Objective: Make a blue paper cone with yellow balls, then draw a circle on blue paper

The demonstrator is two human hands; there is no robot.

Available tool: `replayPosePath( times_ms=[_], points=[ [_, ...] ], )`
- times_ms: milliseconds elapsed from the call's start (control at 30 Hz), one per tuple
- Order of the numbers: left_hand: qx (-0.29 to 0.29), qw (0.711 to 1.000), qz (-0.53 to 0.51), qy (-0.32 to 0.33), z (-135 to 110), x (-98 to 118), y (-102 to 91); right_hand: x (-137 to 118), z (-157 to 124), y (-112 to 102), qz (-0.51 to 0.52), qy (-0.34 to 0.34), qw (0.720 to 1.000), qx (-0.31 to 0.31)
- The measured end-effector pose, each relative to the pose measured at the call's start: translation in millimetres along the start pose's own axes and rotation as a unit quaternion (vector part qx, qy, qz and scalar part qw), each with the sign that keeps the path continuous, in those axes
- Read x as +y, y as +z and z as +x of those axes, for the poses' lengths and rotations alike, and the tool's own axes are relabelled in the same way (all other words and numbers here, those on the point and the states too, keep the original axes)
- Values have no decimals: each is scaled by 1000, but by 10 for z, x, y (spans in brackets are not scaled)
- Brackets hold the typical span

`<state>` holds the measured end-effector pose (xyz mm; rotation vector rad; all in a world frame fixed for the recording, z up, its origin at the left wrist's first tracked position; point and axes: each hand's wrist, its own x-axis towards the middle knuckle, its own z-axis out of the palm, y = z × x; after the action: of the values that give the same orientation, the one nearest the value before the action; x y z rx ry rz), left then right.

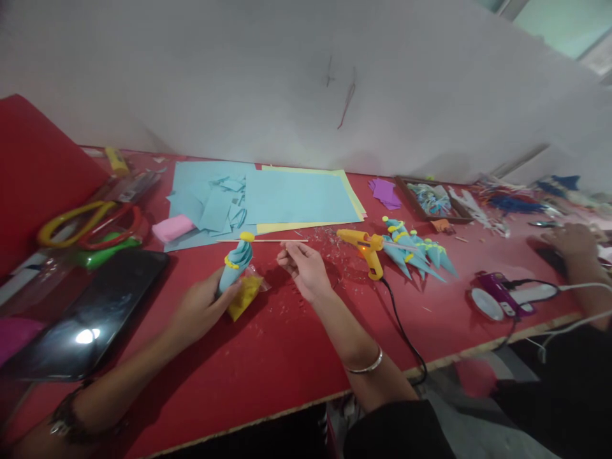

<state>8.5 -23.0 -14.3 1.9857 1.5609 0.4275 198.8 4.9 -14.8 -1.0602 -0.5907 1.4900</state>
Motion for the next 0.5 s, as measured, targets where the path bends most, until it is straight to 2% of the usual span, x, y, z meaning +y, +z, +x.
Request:
replayPosePath(
  times_ms=[200, 367, 500],
  points=[
    [-1, 1000, -6, 1, 0, 12, -2, 13, -12, 18, -15, 15, 999, -49],
    [5, 1000, -2, 7, -1, 6, 4, 11, -4, 6, -44, -5, 999, -15],
    [2, 1000, 8, 4, -2, 4, -2, 16, 1, -23, -67, -33, 997, -29]
  ],
)
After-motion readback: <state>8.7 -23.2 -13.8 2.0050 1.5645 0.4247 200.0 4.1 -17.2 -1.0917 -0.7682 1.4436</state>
